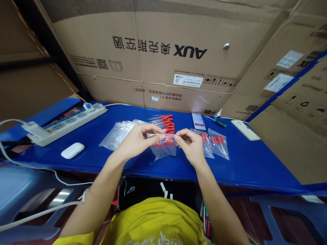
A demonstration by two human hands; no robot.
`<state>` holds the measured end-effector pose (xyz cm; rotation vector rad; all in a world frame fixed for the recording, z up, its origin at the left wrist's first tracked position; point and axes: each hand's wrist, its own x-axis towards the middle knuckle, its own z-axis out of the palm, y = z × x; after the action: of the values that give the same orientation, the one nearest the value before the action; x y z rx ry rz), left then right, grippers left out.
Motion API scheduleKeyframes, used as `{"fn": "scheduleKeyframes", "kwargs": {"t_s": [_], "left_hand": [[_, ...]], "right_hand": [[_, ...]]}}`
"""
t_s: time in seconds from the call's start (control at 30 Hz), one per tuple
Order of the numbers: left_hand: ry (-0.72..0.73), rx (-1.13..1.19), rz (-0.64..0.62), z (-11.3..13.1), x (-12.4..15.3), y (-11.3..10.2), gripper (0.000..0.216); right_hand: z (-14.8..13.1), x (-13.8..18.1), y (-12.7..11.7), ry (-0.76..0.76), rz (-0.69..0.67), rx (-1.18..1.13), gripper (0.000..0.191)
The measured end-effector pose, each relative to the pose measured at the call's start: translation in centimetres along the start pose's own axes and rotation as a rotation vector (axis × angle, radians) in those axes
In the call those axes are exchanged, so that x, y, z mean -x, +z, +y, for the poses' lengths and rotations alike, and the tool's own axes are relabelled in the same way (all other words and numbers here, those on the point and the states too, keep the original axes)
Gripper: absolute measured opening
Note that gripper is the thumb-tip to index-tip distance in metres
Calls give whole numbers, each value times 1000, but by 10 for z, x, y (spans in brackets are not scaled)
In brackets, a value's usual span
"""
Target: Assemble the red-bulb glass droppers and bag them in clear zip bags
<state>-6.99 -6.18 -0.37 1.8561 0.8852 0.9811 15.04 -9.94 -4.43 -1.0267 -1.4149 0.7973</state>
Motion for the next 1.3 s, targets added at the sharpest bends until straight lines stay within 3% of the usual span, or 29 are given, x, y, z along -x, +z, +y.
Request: {"fn": "scheduleKeyframes", "kwargs": {"t_s": [0.27,0.43,0.73,1.3], "left_hand": [[219,-105,3,7,3,10,12],[249,-121,-5,8,4,9,13],[354,-200,0,12,6,8,13],[432,-413,43,12,10,19,16]], "right_hand": [[-3,5,1,-282,20,135,16],[-3,5,1,-381,32,167,12],[-2,6,2,-363,-19,85,2],[-4,5,5,-346,-26,142,8]]}}
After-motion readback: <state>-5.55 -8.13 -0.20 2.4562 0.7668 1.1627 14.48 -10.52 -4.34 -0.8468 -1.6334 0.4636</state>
